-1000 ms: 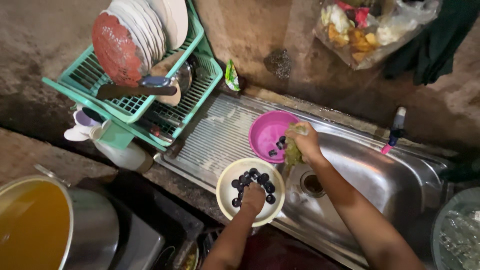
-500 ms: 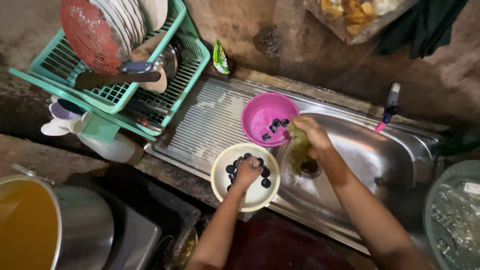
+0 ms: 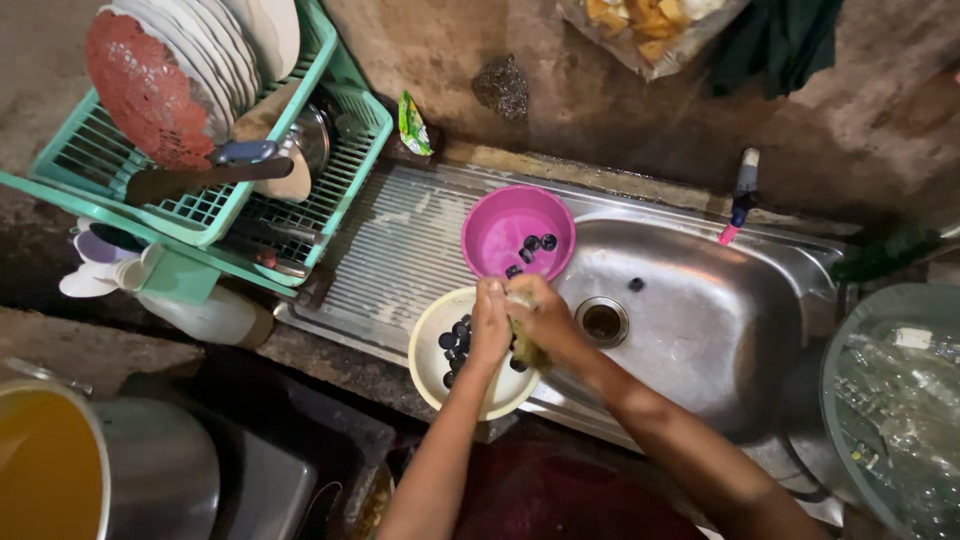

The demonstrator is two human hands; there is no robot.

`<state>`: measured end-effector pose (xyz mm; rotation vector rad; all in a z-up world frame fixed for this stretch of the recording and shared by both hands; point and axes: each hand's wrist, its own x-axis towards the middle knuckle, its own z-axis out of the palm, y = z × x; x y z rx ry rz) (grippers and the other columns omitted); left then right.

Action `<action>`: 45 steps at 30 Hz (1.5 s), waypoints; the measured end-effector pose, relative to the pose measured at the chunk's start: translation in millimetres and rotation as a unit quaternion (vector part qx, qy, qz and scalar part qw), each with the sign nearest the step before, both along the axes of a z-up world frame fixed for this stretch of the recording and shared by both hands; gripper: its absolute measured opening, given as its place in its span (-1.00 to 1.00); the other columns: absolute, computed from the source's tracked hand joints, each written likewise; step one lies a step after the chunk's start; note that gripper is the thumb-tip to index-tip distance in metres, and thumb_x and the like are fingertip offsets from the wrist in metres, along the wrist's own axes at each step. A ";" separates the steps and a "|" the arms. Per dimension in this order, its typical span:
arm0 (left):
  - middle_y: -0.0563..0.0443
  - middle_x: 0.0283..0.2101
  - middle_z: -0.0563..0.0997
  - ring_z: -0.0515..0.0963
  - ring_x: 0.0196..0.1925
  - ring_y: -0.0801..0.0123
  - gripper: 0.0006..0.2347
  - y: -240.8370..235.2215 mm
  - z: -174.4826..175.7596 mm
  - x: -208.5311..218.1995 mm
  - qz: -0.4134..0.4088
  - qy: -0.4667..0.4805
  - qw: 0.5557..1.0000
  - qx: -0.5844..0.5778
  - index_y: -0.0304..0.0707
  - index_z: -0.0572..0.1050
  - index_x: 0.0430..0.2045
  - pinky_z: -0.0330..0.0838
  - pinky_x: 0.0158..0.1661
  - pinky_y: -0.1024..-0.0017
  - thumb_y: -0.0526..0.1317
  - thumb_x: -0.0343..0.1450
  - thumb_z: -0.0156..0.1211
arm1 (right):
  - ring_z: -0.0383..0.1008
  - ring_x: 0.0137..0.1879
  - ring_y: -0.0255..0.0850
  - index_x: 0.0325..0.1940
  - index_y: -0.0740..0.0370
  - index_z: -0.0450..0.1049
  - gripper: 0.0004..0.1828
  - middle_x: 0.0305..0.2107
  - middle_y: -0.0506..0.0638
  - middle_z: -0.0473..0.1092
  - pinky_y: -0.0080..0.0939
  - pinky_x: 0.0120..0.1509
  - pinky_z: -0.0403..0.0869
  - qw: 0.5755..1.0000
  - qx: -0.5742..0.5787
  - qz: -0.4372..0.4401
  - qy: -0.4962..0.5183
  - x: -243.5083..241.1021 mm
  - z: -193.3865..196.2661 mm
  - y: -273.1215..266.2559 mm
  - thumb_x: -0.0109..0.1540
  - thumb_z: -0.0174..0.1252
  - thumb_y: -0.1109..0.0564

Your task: The person washes dark round fruits in a white bowl using a green leaf, then transfers them one by one into a pink bowl. The person repeatedly rinses the leaf and continues the process over the sink.

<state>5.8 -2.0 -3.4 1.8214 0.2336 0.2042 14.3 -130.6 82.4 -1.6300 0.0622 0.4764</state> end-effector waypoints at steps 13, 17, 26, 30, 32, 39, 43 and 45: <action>-0.18 -0.16 0.55 0.59 -0.10 0.00 -0.70 15.6 13.3 26.0 -0.125 -0.056 0.990 0.027 -0.46 0.36 -0.03 0.47 -0.09 0.15 -0.11 0.58 -0.11 | 0.53 -0.16 -0.27 -0.03 0.15 0.40 -0.80 -0.27 -0.07 0.49 -0.29 -0.13 0.57 0.986 -0.031 0.116 -0.111 17.0 -17.4 -19.7 0.26 0.14 0.17; -0.15 -0.29 0.52 0.58 -0.23 0.07 -0.73 0.7 40.8 0.2 -0.077 -0.123 0.987 0.063 -0.35 0.35 -0.07 0.44 -0.15 0.19 -0.10 0.63 -0.23 | 0.50 -0.09 -0.27 0.01 0.18 0.42 -0.75 -0.22 -0.07 0.44 -0.27 0.00 0.50 0.946 0.313 0.047 0.071 24.6 -13.2 -20.5 0.24 0.12 0.29; 0.00 -0.34 0.53 0.52 -0.43 0.37 -0.76 0.6 49.0 27.5 -0.038 0.177 0.856 -0.484 -0.21 0.46 -0.10 0.44 -0.44 0.45 -0.10 0.59 -0.14 | 0.52 -0.02 -0.27 -0.05 0.18 0.43 -0.72 -0.15 -0.03 0.49 -0.19 0.07 0.50 0.921 -0.062 0.167 -0.348 32.6 32.6 -42.1 0.15 0.20 0.27; -0.15 -0.14 0.63 0.65 -0.31 0.25 -0.65 -2.2 33.2 35.2 0.009 0.210 0.795 -0.569 -0.36 0.45 -0.06 0.56 -0.35 0.45 0.02 0.59 -0.02 | 0.55 0.00 -0.21 0.00 0.13 0.44 -0.73 -0.14 -0.02 0.52 -0.14 0.12 0.53 0.974 0.009 -0.001 -0.225 26.1 36.9 -37.5 0.21 0.18 0.25; -0.14 -0.07 0.62 0.66 -0.20 0.26 -0.73 -24.1 28.2 33.3 0.028 0.168 0.826 -0.537 -0.38 0.48 0.04 0.61 -0.24 0.39 -0.16 0.56 0.08 | 0.53 0.06 -0.15 0.03 0.14 0.45 -0.71 -0.10 0.02 0.52 -0.09 0.19 0.50 0.951 -0.012 -0.028 -0.308 18.3 31.0 -27.2 0.22 0.15 0.27; 0.04 -0.07 0.64 0.56 -0.12 0.25 -0.70 -44.4 37.0 10.6 -0.040 0.258 0.871 -0.417 -0.01 0.46 0.12 0.43 -0.22 0.30 -0.22 0.52 -0.12 | 0.56 -0.03 -0.23 0.02 0.17 0.50 -0.70 -0.16 0.01 0.56 -0.15 0.11 0.54 0.932 -0.050 -0.076 -0.352 27.2 -16.7 -23.0 0.20 0.13 0.31; -0.05 -0.04 0.59 0.57 -0.04 0.23 -0.74 -52.0 41.2 3.1 -0.067 0.222 0.852 -0.470 -0.26 0.42 0.15 0.48 -0.05 0.30 -0.16 0.64 -0.10 | 0.53 -0.09 -0.21 0.00 0.20 0.54 -0.88 -0.20 0.01 0.57 -0.17 0.06 0.51 0.946 -0.015 -0.189 -0.262 49.2 -29.9 -29.4 0.43 0.12 0.18; -0.03 0.00 0.61 0.57 -0.01 0.24 -0.71 -54.2 47.0 5.7 -0.066 0.182 0.841 -0.506 -0.20 0.45 0.19 0.47 0.01 0.30 -0.17 0.63 -0.12 | 0.53 -0.22 -0.19 0.03 0.17 0.48 -0.84 -0.26 0.02 0.53 -0.13 -0.15 0.49 0.966 0.035 -0.183 -0.182 38.4 -37.3 -19.6 0.38 0.11 0.13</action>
